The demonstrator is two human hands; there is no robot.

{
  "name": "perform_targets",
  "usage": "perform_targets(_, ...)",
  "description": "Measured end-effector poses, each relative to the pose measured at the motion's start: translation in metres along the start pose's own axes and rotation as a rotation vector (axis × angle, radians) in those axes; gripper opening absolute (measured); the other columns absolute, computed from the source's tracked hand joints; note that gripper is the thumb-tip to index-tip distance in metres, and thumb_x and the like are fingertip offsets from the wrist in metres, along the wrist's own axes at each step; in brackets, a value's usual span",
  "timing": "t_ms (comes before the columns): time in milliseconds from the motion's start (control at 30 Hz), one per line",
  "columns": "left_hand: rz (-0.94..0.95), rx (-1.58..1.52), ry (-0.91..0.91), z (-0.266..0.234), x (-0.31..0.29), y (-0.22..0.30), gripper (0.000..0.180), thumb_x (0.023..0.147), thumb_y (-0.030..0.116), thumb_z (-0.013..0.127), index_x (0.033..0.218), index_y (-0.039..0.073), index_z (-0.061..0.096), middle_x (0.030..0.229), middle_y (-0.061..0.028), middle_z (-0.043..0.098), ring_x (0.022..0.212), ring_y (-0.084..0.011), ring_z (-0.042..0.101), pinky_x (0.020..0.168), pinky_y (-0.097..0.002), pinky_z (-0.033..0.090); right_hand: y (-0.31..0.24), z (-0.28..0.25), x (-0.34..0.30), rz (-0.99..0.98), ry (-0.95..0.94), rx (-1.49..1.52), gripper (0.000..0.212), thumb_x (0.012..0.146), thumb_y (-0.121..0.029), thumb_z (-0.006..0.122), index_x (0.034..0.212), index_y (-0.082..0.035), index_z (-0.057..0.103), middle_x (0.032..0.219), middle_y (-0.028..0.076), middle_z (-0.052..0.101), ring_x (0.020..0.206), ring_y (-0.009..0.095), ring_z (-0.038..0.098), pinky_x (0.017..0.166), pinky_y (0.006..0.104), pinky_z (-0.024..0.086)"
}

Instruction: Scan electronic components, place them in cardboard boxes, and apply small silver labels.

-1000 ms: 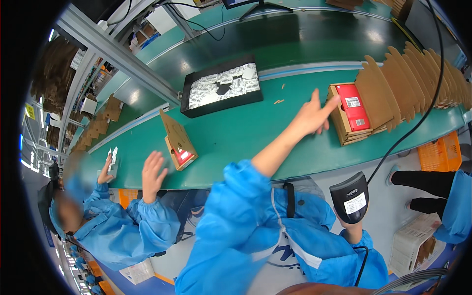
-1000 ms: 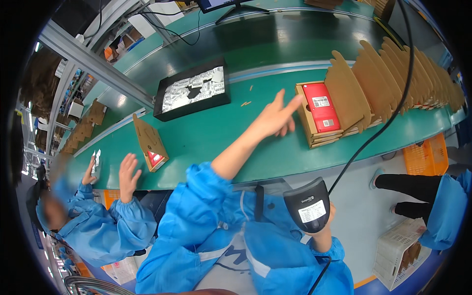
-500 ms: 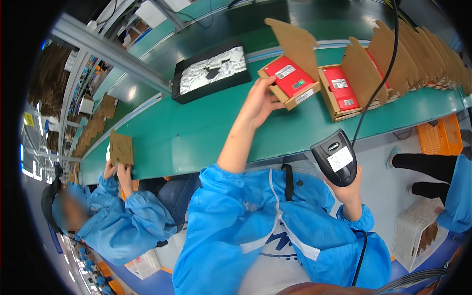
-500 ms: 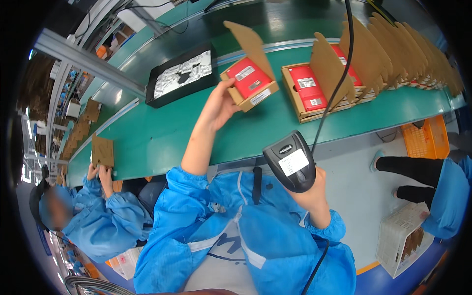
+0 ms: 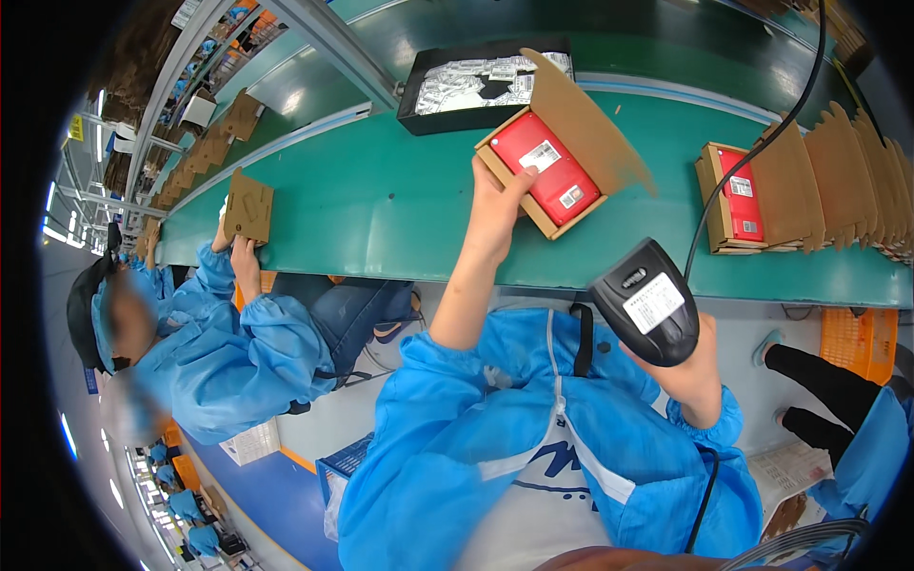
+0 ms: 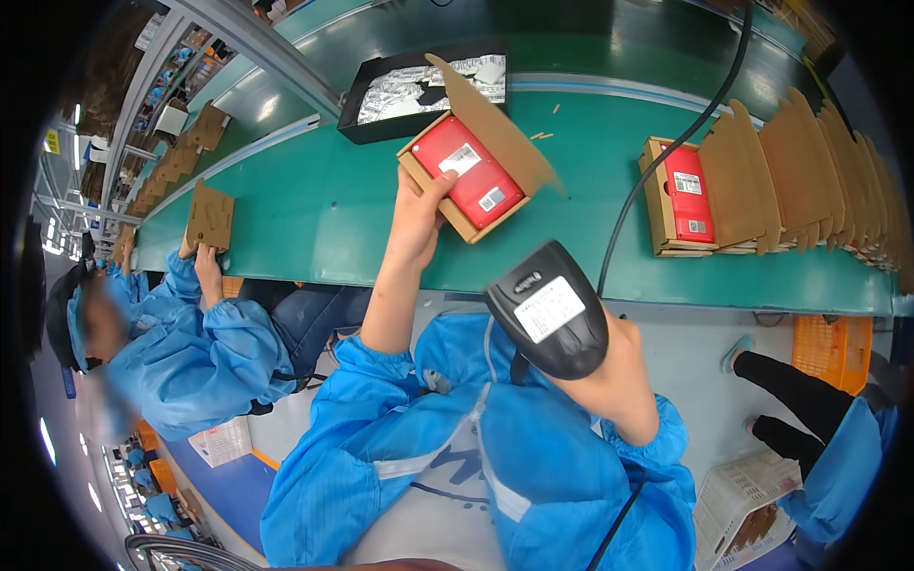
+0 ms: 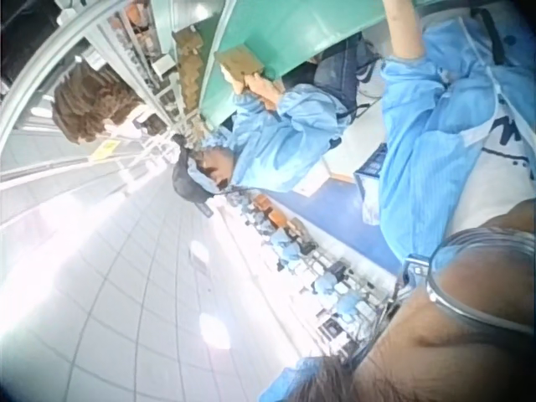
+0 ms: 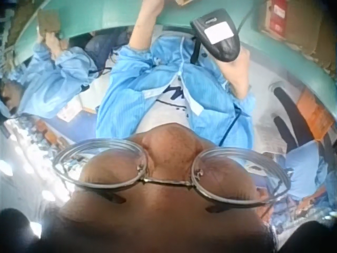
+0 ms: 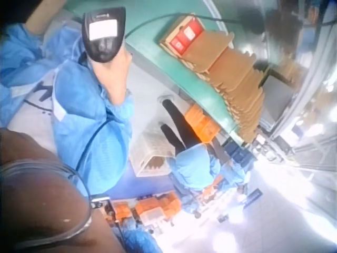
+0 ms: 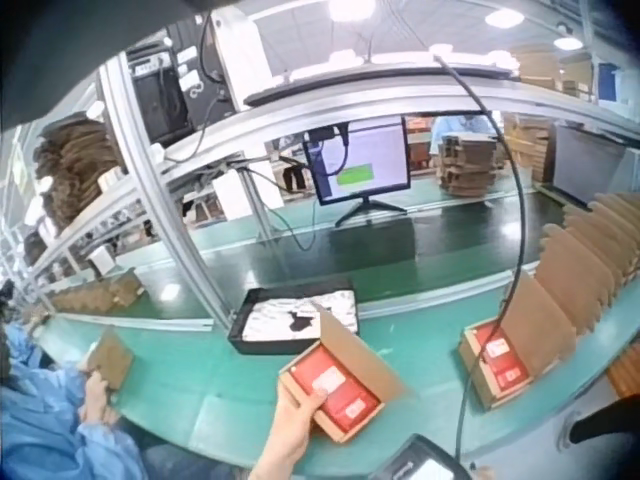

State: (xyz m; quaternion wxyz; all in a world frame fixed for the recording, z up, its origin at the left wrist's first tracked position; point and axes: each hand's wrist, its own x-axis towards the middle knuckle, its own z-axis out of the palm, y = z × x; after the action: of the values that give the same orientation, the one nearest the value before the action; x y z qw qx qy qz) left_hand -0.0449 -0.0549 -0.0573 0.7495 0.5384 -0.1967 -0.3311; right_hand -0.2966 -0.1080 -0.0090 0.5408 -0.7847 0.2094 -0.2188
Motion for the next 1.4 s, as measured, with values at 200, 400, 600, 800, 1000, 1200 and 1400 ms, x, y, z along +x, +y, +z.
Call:
perform_targets(200, 0.325, 0.282, -0.055, 0.008, -0.011, -0.004, 0.064, 0.079, 0.008, 0.063, 0.127, 0.003, 0.021, 0.116, -0.0158, 0.043, 0.109, -0.0214, 0.048, 0.09, -0.0325, 0.043, -0.018, 0.025, 0.017, 0.212, 0.067, 0.115, 0.03, 0.069, -0.011, 0.072, 0.093, 0.001, 0.059, 0.081, 0.013, 0.067, 0.074, 0.026, 0.066, 0.065, 0.0322, 0.05)
perform_targets(400, 0.481, 0.435, -0.06, 0.005, -0.009, -0.008, 0.066, 0.077, 0.009, 0.063, 0.128, 0.003, 0.021, 0.117, -0.0157, 0.042, 0.11, -0.0223, 0.047, 0.09, -0.0328, 0.043, -0.018, 0.034, 0.023, 0.082, 0.145, 0.123, 0.018, 0.071, -0.002, 0.069, 0.086, 0.004, 0.06, 0.065, 0.008, 0.062, 0.048, 0.011, 0.054, 0.043, 0.0229, 0.042)
perform_targets(600, 0.333, 0.339, -0.078, 0.004, -0.006, -0.009, 0.069, 0.077, 0.007, 0.063, 0.13, 0.003, 0.019, 0.115, -0.0181, 0.047, 0.104, -0.0236, 0.052, 0.087, -0.0349, 0.044, -0.027, 0.029, 0.02, 0.314, 0.09, 0.142, 0.03, 0.067, -0.012, 0.076, 0.089, 0.001, 0.061, 0.078, 0.012, 0.067, 0.072, 0.023, 0.066, 0.062, 0.0297, 0.05)
perform_targets(800, 0.277, 1.109, -0.035, -0.005, 0.013, 0.0, 0.072, 0.072, 0.034, 0.07, 0.125, 0.001, 0.035, 0.11, -0.0148, 0.049, 0.099, -0.0274, 0.055, 0.078, -0.0347, 0.049, 0.0, 0.021, 0.003, -0.07, 0.057, -0.06, 0.056, 0.063, -0.006, 0.08, 0.106, 0.003, 0.046, 0.097, 0.014, 0.058, 0.09, 0.02, 0.059, 0.075, 0.0302, 0.047)
perform_targets(1000, 0.743, 1.185, 0.136, 0.002, 0.071, 0.032, 0.025, 0.076, 0.028, 0.067, 0.09, 0.008, 0.063, 0.087, -0.0038, 0.06, 0.083, -0.021, 0.056, 0.07, -0.0323, 0.046, 0.021, 0.025, -0.002, -0.042, 0.345, 0.085, 0.035, 0.056, -0.012, 0.077, 0.086, -0.001, 0.061, 0.075, 0.012, 0.065, 0.064, 0.026, 0.065, 0.058, 0.0302, 0.047)
perform_targets(1200, 0.267, 1.733, -0.102, 0.015, 0.191, 0.03, 0.047, 0.07, 0.049, 0.067, 0.086, 0.005, 0.062, 0.085, -0.0112, 0.065, 0.08, -0.0264, 0.062, 0.068, -0.0341, 0.048, 0.022, 0.016, -0.002, -0.125, 0.409, -0.026, 0.032, 0.055, -0.012, 0.077, 0.082, -0.003, 0.061, 0.07, 0.01, 0.064, 0.058, 0.025, 0.062, 0.055, 0.0298, 0.046)
perform_targets(1400, 0.207, 1.486, -0.247, 0.0, 0.232, 0.005, 0.044, 0.069, 0.038, 0.068, 0.095, 0.004, 0.06, 0.092, -0.0151, 0.064, 0.089, -0.0303, 0.06, 0.077, -0.0372, 0.047, 0.029, 0.011, 0.002, -0.114, 0.451, -0.046, 0.03, 0.056, -0.011, 0.076, 0.079, -0.002, 0.061, 0.069, 0.01, 0.064, 0.057, 0.024, 0.062, 0.053, 0.0295, 0.046)
